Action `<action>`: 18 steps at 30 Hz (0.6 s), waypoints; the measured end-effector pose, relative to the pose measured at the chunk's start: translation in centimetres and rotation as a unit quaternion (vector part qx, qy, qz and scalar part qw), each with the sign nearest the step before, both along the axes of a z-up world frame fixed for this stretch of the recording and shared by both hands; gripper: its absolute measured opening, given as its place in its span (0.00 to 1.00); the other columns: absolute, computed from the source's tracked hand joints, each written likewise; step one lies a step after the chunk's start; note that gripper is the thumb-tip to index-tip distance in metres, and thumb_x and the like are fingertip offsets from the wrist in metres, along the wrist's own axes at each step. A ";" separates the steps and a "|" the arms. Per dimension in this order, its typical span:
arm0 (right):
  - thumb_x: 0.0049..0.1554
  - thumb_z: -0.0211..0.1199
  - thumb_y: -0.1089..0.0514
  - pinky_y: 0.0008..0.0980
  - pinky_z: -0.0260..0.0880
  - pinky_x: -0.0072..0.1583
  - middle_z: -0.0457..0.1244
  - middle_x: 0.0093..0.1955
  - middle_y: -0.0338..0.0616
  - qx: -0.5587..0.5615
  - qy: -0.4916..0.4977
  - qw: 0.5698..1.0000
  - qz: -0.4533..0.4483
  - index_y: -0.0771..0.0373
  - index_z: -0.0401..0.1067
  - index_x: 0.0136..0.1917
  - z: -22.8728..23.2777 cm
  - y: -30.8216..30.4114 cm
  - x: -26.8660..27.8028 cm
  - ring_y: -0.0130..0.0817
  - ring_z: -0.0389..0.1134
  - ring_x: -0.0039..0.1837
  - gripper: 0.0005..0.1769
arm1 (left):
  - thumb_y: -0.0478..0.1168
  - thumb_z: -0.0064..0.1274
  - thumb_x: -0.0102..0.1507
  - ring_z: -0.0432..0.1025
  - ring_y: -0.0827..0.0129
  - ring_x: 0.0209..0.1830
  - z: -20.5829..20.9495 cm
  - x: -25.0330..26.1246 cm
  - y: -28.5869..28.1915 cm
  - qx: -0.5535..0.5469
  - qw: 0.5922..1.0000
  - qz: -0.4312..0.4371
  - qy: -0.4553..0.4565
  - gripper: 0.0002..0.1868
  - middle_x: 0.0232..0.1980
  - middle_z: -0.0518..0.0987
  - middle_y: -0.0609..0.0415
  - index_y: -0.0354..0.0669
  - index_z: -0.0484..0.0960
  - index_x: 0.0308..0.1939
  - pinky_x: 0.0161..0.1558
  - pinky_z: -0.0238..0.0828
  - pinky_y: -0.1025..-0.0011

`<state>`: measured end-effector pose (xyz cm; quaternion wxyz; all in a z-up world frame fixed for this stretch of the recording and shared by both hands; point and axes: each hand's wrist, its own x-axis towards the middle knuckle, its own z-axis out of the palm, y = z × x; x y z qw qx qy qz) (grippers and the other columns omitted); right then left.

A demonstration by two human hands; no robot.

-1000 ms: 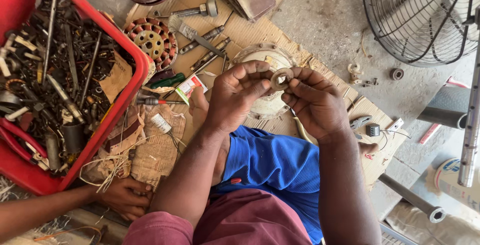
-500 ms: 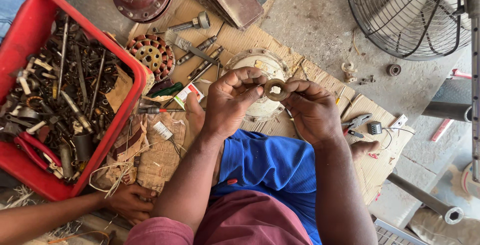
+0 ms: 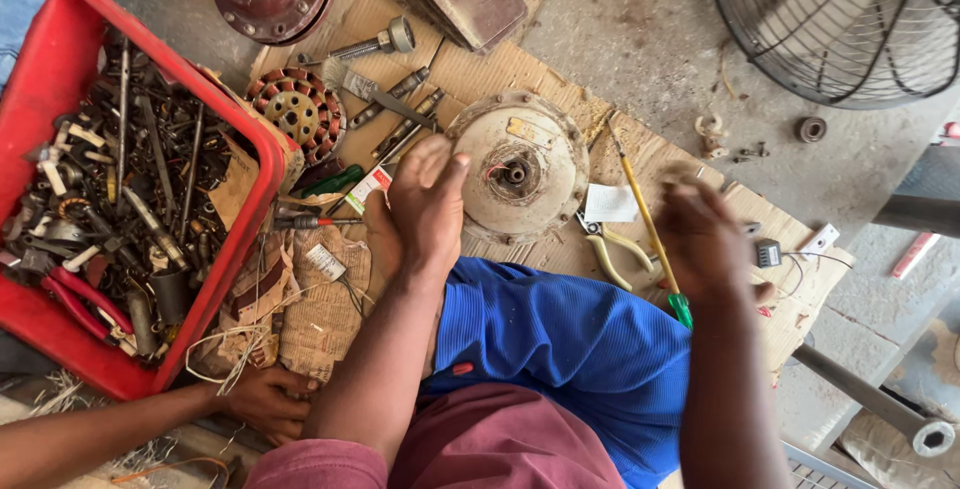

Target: The person sits on the floor and uses a screwdriver to pry and remove a small metal component from the center of a disassembled electric motor. They then use pliers to manipulate a wire or part within the motor housing.

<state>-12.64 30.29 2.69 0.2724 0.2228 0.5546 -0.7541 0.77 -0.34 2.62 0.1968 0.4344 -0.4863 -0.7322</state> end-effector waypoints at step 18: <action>0.66 0.58 0.66 0.41 0.75 0.65 0.68 0.63 0.57 0.043 -0.182 0.953 -0.237 0.76 0.70 0.64 -14.3 15.3 -10.7 0.46 0.72 0.65 0.15 | 0.40 0.58 0.64 0.71 0.63 0.64 -2.7 -1.6 -0.2 0.039 0.985 -0.014 -0.167 0.33 0.66 0.75 0.42 0.28 0.66 0.69 0.63 0.67 0.69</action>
